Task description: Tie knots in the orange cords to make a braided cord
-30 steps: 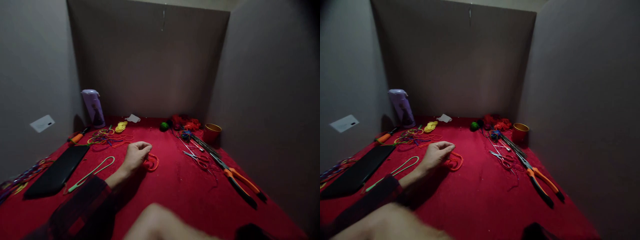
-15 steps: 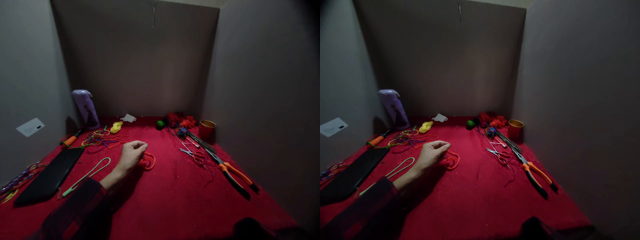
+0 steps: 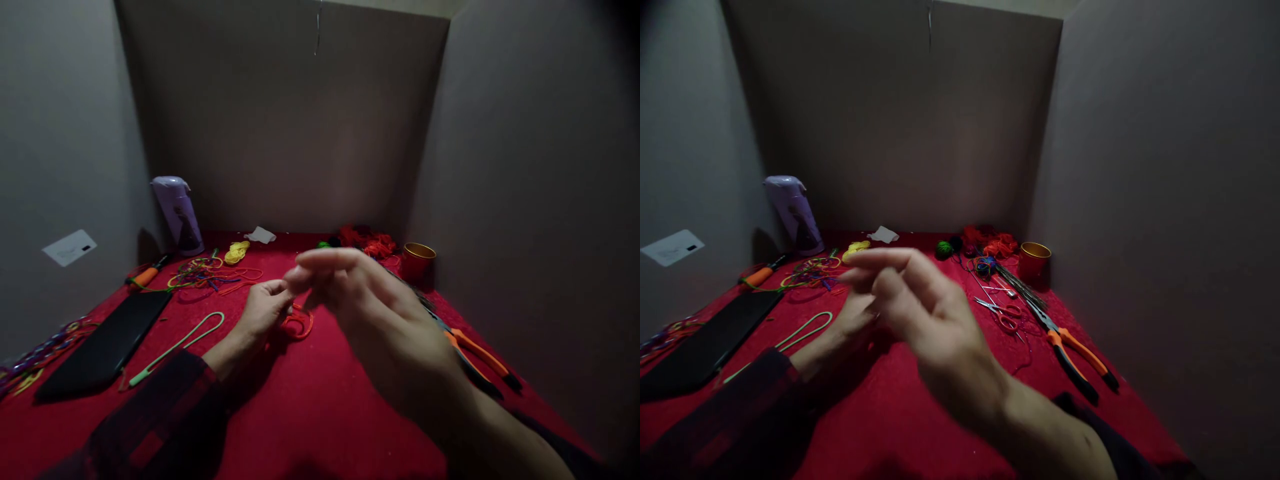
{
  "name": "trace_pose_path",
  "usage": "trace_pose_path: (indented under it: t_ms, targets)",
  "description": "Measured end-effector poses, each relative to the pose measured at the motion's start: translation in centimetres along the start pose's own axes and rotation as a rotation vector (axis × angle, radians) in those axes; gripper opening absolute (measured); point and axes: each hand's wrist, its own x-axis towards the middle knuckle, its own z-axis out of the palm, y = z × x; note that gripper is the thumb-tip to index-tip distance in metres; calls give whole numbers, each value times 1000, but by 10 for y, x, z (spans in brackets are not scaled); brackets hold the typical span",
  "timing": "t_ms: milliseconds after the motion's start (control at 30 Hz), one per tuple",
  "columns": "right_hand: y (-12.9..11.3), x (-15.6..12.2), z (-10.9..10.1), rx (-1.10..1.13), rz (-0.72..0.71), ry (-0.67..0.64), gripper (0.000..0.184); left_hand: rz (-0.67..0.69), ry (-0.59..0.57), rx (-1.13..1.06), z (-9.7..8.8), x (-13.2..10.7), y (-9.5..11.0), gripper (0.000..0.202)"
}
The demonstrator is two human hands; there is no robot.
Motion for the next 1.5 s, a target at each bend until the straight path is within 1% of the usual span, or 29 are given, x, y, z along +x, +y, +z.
trace_pose_path:
  t_ms: [33, 100, 167, 200, 267, 333, 367, 433, 467, 533, 567, 600, 667, 733, 833, 967, 1033, 1100, 1167, 1233, 1267, 1300, 1400, 1433, 1500]
  targets:
    - [3, 15, 2, 14, -59, 18, 16, -24, -40, -7, 0, 0, 0, 25]
    - [19, 47, 3, 47, -178, 70, 16, -78, -130, -18, -1, 0, 0, 27]
    - [44, 73, 0, 74, -159, 101, 25, -96, -175, -36, -2, 1, -1, 29]
    - [58, 81, -3, 72, -154, 132, 27, -98, -183, -44, -3, 1, -2, 30]
    - [84, 87, -8, 8, -143, 200, 29, -102, -176, -55, -4, 3, -4, 31]
    - [101, 83, -11, -42, -98, 189, 29, -82, -126, -52, -6, 4, -4, 30]
    - [105, 80, -11, -54, -79, 173, 25, -49, -92, -38, -7, 5, -4, 29]
    - [106, 72, -9, -35, -61, 130, 18, 48, -14, 11, -8, 6, -2, 25]
    - [104, 69, -7, 0, -46, 100, 17, 92, 20, 43, -9, 6, -1, 23]
    - [99, 64, -4, 104, 20, 14, 22, 140, 60, 85, -9, 6, 0, 21]
    - [96, 63, -2, 162, 67, -43, 26, 137, 61, 85, -9, 6, 0, 21]
    - [94, 61, -1, 212, 114, -109, 29, 118, 46, 68, -9, 6, 0, 22]
    - [92, 59, 1, 274, 170, -229, 34, 50, -25, -22, -8, 5, -1, 25]
    - [92, 56, 2, 289, 170, -289, 29, -30, -107, -145, -8, 4, -2, 30]
    - [93, 54, 3, 263, 151, -251, 24, -67, -164, -273, -6, 3, -2, 33]
    - [91, 54, 5, 251, 154, -175, 26, -79, -174, -326, -5, 3, -1, 32]
    - [90, 54, 5, 244, 155, -151, 24, -63, -163, -337, -5, 3, -1, 30]
    - [89, 54, 5, 227, 171, -125, 21, -24, -124, -329, -7, 6, 0, 26]
    - [88, 55, 4, 200, 184, -91, 18, 38, -58, -274, -10, 9, 1, 23]
    - [88, 55, 4, 167, 185, -54, 15, 148, -5, -139, -13, 12, 2, 21]
    - [88, 56, 3, 153, 183, -40, 14, 229, -1, -51, -14, 13, 3, 19]
    - [88, 56, 3, 143, 181, -29, 13, 319, -20, 44, -15, 14, 4, 16]
    - [89, 57, 3, 120, 163, -12, 10, 576, -149, 303, -15, 13, 4, 16]
    - [89, 57, 3, 110, 147, -12, 10, 636, -187, 369, -15, 12, 2, 17]
    - [91, 58, 2, 82, 104, -11, 12, 683, -235, 463, -14, 11, -1, 20]
